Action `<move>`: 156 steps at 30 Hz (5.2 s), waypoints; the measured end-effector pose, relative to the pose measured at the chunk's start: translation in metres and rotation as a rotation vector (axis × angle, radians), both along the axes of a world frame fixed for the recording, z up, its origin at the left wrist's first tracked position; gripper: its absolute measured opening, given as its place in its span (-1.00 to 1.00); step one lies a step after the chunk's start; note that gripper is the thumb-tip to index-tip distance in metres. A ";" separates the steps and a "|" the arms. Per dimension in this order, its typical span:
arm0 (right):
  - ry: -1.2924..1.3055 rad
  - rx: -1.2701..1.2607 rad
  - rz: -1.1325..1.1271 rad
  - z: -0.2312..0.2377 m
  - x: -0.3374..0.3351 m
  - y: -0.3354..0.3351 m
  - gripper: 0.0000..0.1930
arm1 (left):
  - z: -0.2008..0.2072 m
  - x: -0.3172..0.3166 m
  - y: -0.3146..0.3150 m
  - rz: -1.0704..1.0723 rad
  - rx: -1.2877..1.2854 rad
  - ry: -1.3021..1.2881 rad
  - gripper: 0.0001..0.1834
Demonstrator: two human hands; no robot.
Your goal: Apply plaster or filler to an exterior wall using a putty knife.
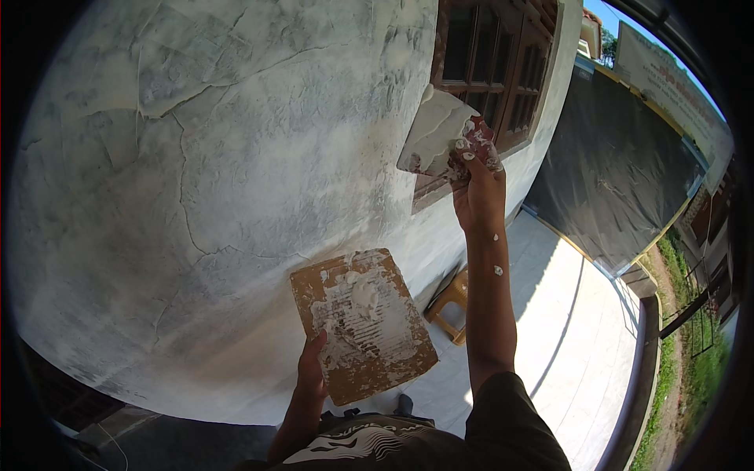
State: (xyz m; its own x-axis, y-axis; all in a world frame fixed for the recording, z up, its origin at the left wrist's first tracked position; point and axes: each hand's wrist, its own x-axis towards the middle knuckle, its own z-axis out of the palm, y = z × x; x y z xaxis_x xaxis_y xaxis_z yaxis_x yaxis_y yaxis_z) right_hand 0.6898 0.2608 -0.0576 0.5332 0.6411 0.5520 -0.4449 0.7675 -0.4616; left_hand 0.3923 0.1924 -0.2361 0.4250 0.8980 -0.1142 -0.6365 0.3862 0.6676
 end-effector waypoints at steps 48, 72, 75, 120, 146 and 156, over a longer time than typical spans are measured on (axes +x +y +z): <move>-0.437 -0.091 -0.932 0.097 -0.033 0.097 -0.36 | -0.026 -0.004 0.007 -0.027 -0.058 0.000 -0.48; -0.618 -0.043 -0.992 0.137 -0.059 0.138 -0.43 | -0.024 -0.008 0.008 -0.033 -0.102 -0.003 -0.46; -0.573 -0.005 -1.029 0.138 -0.066 0.131 -0.40 | -0.022 -0.007 0.008 -0.028 -0.095 0.016 -0.50; -0.769 0.202 -0.880 0.044 -0.059 0.129 -0.28 | -0.025 -0.006 0.010 -0.059 -0.069 0.034 -0.47; -0.910 0.280 -1.041 0.079 0.000 0.162 -0.25 | -0.030 -0.002 0.000 -0.015 -0.110 -0.106 -0.47; -1.053 0.225 -0.872 0.007 -0.014 0.141 -0.26 | -0.029 0.003 -0.003 0.044 -0.066 -0.061 -0.47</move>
State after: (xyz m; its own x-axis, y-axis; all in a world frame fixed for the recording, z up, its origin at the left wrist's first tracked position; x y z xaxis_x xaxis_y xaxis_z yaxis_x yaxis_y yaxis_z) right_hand 0.6755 0.4018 -0.0509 -0.0170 0.1641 0.9863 0.6893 0.7165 -0.1074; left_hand 0.3949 0.1897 -0.2648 0.3930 0.9073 -0.1495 -0.6924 0.3989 0.6012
